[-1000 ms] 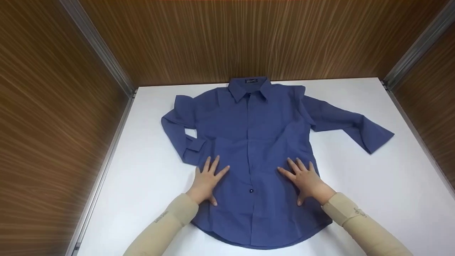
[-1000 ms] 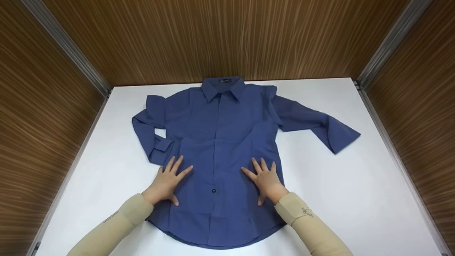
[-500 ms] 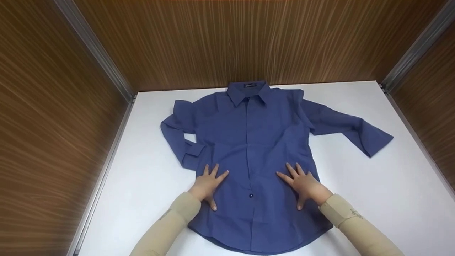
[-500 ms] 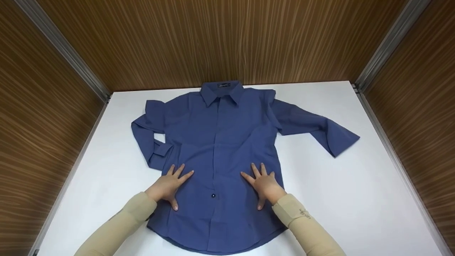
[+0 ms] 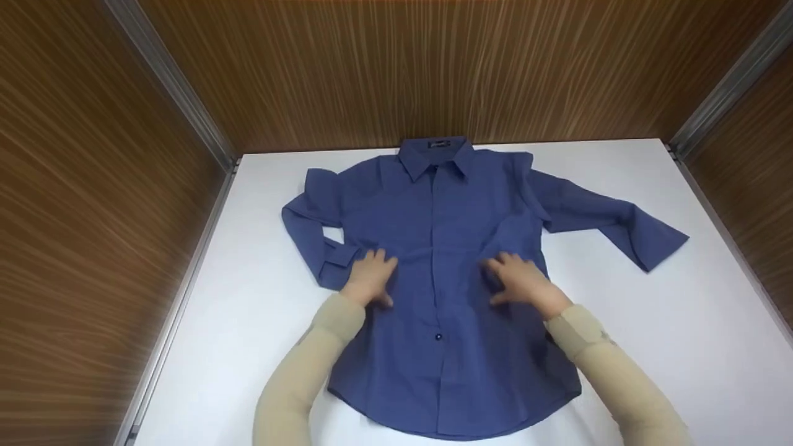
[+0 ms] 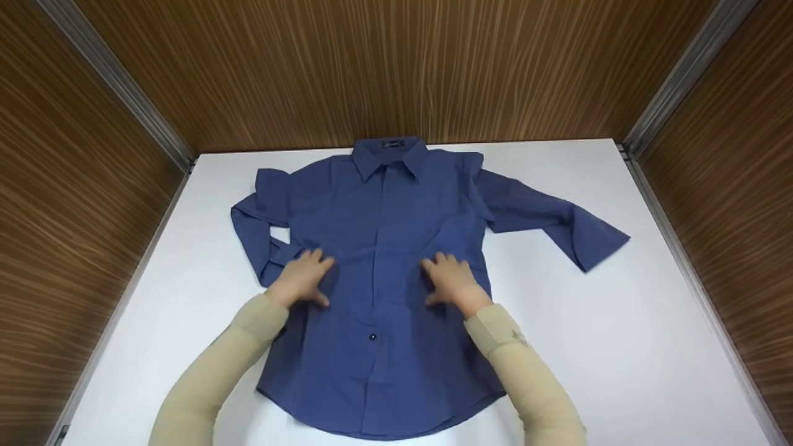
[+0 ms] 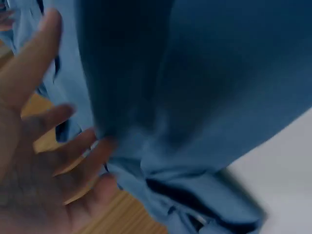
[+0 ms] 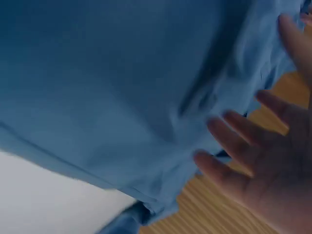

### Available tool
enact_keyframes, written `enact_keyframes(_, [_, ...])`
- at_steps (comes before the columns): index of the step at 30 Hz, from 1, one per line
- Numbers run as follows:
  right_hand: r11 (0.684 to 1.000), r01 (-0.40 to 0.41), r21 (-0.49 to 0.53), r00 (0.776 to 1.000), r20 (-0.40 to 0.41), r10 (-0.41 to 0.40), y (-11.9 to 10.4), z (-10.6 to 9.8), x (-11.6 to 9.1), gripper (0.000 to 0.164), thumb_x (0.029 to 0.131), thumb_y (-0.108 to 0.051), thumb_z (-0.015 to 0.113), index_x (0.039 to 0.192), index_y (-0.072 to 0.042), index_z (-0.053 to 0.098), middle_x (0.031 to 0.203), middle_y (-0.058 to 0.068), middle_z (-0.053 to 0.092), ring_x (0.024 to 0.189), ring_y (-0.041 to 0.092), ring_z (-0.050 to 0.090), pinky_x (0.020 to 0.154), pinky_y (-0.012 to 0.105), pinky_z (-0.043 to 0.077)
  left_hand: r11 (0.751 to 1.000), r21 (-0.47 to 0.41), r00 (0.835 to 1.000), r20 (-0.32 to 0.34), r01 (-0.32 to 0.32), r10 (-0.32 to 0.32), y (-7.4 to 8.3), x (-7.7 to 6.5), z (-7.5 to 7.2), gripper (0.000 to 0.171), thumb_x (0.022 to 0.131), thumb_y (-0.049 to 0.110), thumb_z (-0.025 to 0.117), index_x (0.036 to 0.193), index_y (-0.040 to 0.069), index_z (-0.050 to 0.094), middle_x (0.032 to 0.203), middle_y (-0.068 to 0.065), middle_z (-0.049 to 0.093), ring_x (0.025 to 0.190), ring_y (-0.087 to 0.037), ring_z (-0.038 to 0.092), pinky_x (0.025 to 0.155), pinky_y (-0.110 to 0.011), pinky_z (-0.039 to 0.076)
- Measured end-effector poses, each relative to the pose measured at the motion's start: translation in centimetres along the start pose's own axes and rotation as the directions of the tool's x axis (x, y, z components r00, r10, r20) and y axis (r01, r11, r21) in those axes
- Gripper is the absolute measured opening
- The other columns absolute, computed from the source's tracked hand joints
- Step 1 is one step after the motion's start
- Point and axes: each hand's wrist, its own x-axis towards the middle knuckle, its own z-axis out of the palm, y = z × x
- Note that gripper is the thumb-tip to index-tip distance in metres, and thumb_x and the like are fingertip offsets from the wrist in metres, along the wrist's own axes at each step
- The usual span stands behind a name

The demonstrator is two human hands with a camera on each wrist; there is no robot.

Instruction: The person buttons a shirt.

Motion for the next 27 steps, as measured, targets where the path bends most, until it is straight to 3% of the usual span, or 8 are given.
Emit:
enact_keyframes(3, [0.995,-0.053,-0.083,0.998,-0.041,0.050,0.5,-0.3,2.7,0.089,0.041,-0.038,0.073,0.118,-0.014,0.036,0.112,0.019,0.034,0.099,0.035,0.031,0.069,0.055,0.026,0.997,0.066,0.998,-0.048,0.049,-0.046,-0.5,2.3,-0.1,0.103,0.034,0.046,0.072,0.122,0.013,0.029,0.119,-0.016,0.027,0.105,-0.032,0.026,0.071,-0.047,0.031])
enact_keyframes(9, [0.971,-0.114,-0.211,0.990,0.057,0.129,1.4,0.3,5.9,0.109,0.032,-0.044,0.073,0.125,-0.016,0.023,0.124,0.021,0.019,0.109,0.037,0.018,0.076,0.059,0.015,0.982,0.142,0.982,0.125,0.125,-0.143,-1.3,5.0,1.1,0.121,0.026,0.051,0.068,0.128,0.017,0.010,0.130,-0.009,0.006,0.115,-0.030,0.007,0.074,-0.054,0.025])
enact_keyframes(13, [0.959,-0.156,-0.235,0.974,0.127,0.190,2.3,0.3,6.8,0.114,0.030,-0.047,0.071,0.126,-0.016,0.018,0.125,0.021,0.014,0.110,0.038,0.015,0.075,0.060,0.013,0.983,0.124,0.977,0.149,0.133,-0.151,-1.5,5.8,0.8,0.123,0.025,0.049,0.069,0.128,0.018,0.008,0.131,-0.007,0.005,0.115,-0.029,0.006,0.075,-0.055,0.022])
enact_keyframes(20, [0.943,-0.201,-0.266,0.954,0.167,0.250,2.4,-0.1,7.6,0.117,0.031,-0.048,0.071,0.127,-0.019,0.011,0.127,0.019,0.010,0.112,0.036,0.011,0.077,0.059,0.011,0.982,0.104,0.972,0.158,0.158,-0.173,-2.2,7.1,0.5,0.127,0.022,0.051,0.068,0.128,0.022,0.004,0.131,-0.007,0.004,0.115,-0.028,0.005,0.076,-0.056,0.020])
enact_keyframes(23, [0.939,-0.226,-0.258,0.941,0.192,0.279,2.7,0.6,7.9,0.122,0.027,-0.051,0.071,0.128,-0.022,0.007,0.128,0.017,0.008,0.113,0.036,0.008,0.076,0.060,0.007,0.982,0.093,0.964,0.199,0.162,-0.178,-2.3,7.1,0.5,0.128,0.022,0.051,0.068,0.127,0.022,0.002,0.131,-0.007,0.004,0.115,-0.028,0.007,0.076,-0.056,0.021])
enact_keyframes(27, [0.954,-0.221,-0.202,0.951,0.171,0.256,3.8,2.0,8.2,0.133,0.015,-0.058,0.064,0.127,-0.025,-0.001,0.128,0.020,0.003,0.111,0.039,0.005,0.072,0.063,0.003,0.984,0.072,0.957,0.232,0.161,-0.174,-2.4,6.8,0.5,0.126,0.024,0.052,0.068,0.128,0.021,0.003,0.130,-0.008,0.007,0.114,-0.028,0.012,0.076,-0.055,0.022])
